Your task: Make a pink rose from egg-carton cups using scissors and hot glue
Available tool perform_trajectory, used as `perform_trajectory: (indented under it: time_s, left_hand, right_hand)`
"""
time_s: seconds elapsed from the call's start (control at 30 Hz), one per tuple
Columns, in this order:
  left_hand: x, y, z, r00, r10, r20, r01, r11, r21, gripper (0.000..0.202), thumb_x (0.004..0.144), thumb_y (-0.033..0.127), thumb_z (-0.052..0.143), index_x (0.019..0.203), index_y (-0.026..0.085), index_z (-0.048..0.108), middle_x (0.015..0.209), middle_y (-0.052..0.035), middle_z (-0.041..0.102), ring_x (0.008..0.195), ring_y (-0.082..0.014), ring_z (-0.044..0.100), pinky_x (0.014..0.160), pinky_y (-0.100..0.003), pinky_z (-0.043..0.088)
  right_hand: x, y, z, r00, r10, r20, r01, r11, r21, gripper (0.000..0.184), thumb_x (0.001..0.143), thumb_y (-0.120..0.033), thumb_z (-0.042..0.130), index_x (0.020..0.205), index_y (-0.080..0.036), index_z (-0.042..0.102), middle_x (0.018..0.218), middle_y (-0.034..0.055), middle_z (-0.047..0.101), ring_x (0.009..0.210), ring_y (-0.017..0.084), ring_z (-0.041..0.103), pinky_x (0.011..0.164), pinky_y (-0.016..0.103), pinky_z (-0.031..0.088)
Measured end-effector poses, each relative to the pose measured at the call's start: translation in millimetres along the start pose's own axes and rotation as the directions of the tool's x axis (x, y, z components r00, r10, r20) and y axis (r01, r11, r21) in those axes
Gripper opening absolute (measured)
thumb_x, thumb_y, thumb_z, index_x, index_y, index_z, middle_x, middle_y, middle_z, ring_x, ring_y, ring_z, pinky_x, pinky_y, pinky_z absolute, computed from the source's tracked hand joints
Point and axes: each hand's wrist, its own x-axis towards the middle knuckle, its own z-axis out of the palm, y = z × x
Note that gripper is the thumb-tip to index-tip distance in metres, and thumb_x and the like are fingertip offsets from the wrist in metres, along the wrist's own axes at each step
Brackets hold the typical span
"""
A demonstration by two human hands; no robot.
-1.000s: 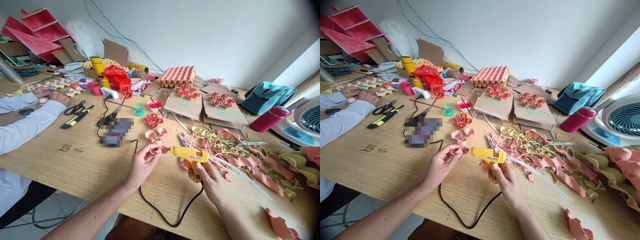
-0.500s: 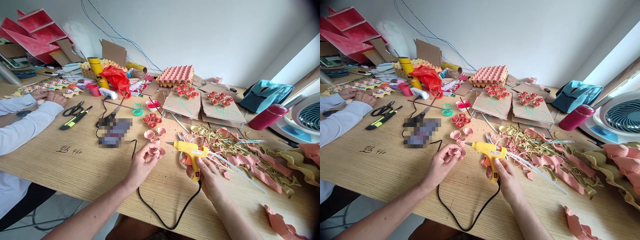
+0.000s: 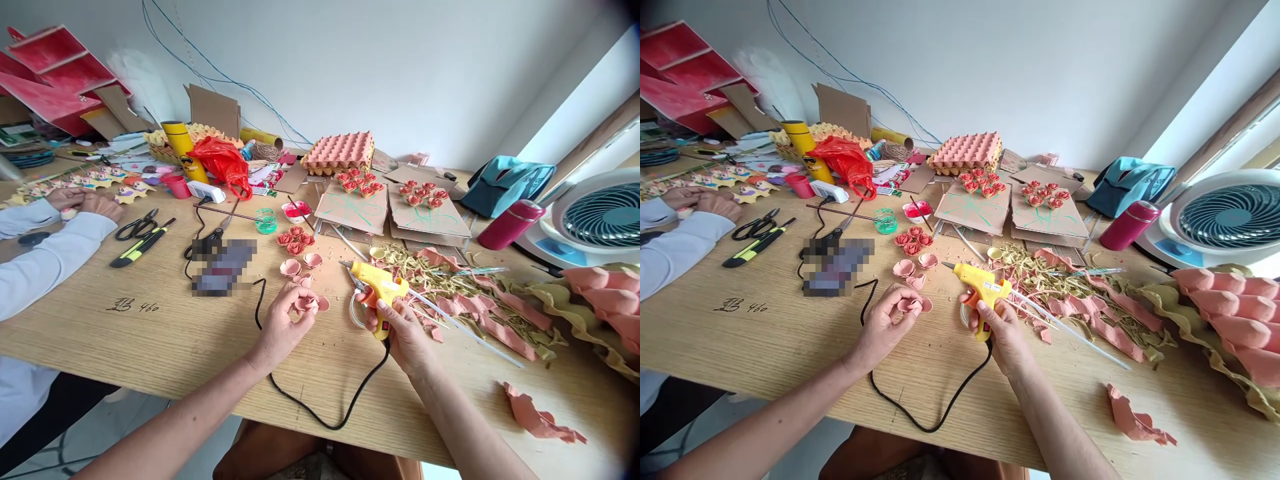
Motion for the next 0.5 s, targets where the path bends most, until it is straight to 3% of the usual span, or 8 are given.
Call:
perform_trajectory:
  time_s: [0.27,0.5]
  left_hand:
    - [19,30,14.7,0.989,0.034,0.142,-0.037,0.999,0.014,0.005,0.088,0.017,0.058,0.084,0.019,0.061,0.087,-0.0038,0.07,0.077,-0.0151,0.06,0.074,-0.027,0.05]
    - [25,16,37.4,0.989,0.071,0.129,-0.068,0.997,-0.028,0.003,0.089,0.018,0.059,0.088,0.019,0.061,0.088,-0.0034,0.069,0.079,-0.0154,0.061,0.077,-0.028,0.051]
  right_hand:
    - [6,3,9,0.999,0.004,-0.052,0.005,0.985,0.173,0.036,0.07,-0.041,0.086,0.091,-0.019,0.068,0.074,-0.0013,0.061,0.059,0.009,0.042,0.055,0.023,0.038]
    - [6,6,12,0.992,0.063,-0.11,-0.037,0.973,0.228,0.038,0.065,-0.039,0.089,0.087,-0.019,0.064,0.069,-0.0018,0.057,0.061,0.011,0.046,0.055,0.024,0.038]
